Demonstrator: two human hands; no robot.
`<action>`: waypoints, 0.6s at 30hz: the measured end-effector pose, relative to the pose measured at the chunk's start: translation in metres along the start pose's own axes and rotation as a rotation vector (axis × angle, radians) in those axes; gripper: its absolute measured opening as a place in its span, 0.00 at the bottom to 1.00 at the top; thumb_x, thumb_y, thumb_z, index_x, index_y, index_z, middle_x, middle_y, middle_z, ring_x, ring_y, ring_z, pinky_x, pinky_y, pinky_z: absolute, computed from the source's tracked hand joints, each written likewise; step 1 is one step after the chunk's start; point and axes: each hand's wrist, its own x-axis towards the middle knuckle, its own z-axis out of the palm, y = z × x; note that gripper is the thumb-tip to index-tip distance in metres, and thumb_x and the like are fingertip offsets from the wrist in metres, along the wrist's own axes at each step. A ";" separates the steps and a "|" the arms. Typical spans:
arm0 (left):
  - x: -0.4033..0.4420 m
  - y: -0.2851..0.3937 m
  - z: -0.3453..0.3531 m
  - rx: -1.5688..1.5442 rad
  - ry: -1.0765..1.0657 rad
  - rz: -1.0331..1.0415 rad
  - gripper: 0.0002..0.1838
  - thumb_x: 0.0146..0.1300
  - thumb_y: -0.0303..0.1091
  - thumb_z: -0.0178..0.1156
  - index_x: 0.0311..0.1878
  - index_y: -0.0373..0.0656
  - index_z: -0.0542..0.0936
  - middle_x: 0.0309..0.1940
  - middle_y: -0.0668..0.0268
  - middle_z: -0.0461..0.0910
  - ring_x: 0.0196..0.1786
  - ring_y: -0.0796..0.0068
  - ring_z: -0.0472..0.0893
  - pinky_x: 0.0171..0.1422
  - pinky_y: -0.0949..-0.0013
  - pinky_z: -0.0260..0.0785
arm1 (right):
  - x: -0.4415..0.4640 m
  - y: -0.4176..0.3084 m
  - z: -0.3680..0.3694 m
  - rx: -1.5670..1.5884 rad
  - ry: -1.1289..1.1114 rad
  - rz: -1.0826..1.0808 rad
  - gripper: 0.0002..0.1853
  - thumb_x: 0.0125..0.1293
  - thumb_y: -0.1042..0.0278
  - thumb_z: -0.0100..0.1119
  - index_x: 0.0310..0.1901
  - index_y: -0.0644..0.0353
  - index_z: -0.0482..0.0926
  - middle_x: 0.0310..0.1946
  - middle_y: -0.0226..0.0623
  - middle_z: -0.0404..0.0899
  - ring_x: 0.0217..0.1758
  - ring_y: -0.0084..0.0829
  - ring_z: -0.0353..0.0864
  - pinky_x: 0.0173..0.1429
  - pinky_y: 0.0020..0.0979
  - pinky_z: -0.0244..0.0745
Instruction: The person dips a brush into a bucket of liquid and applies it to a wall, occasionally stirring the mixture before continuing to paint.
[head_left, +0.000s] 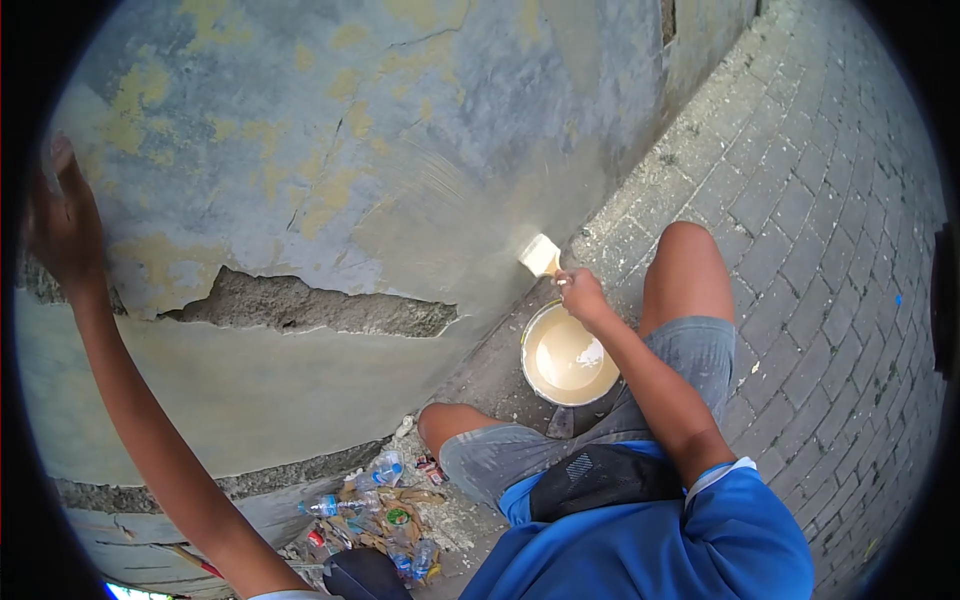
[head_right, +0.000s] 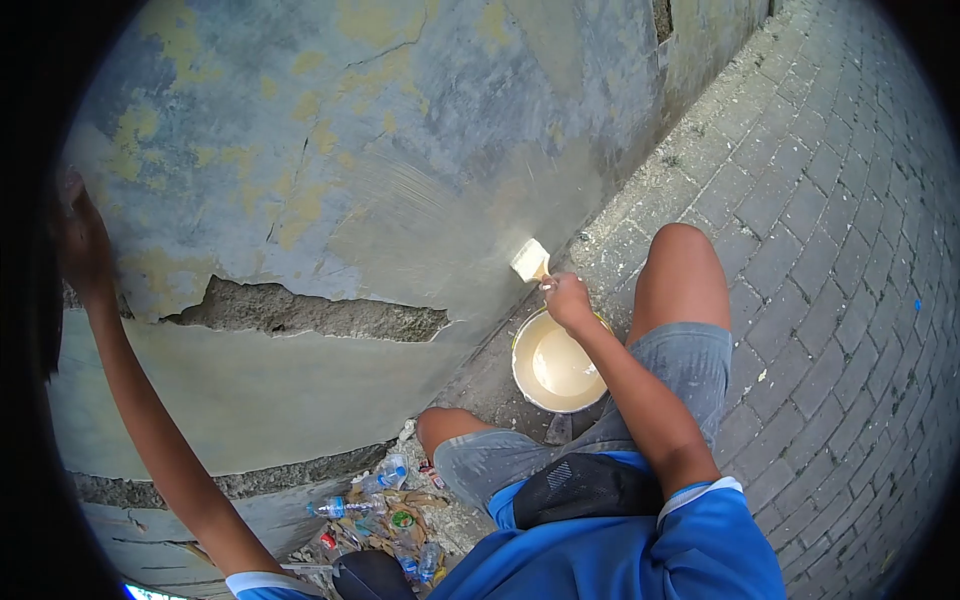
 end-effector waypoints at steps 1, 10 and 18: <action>0.003 0.006 -0.001 0.011 0.038 0.029 0.29 0.74 0.60 0.49 0.61 0.47 0.82 0.57 0.60 0.84 0.60 0.62 0.82 0.65 0.63 0.71 | -0.009 -0.021 0.001 -0.032 0.058 -0.191 0.12 0.74 0.66 0.56 0.49 0.64 0.82 0.27 0.53 0.81 0.32 0.51 0.81 0.39 0.43 0.76; -0.004 -0.015 0.003 -0.094 -0.074 -0.068 0.30 0.73 0.61 0.49 0.62 0.48 0.81 0.58 0.59 0.83 0.60 0.61 0.82 0.65 0.63 0.71 | -0.098 -0.196 -0.068 0.582 -0.224 -0.567 0.18 0.78 0.54 0.53 0.52 0.62 0.81 0.22 0.26 0.70 0.24 0.19 0.67 0.30 0.28 0.64; -0.001 0.007 -0.003 -0.035 0.012 -0.038 0.32 0.73 0.63 0.48 0.63 0.47 0.81 0.60 0.57 0.82 0.62 0.57 0.81 0.66 0.60 0.70 | -0.046 -0.146 -0.031 0.670 -0.430 -0.406 0.19 0.79 0.54 0.52 0.52 0.63 0.82 0.24 0.21 0.68 0.25 0.14 0.62 0.29 0.21 0.60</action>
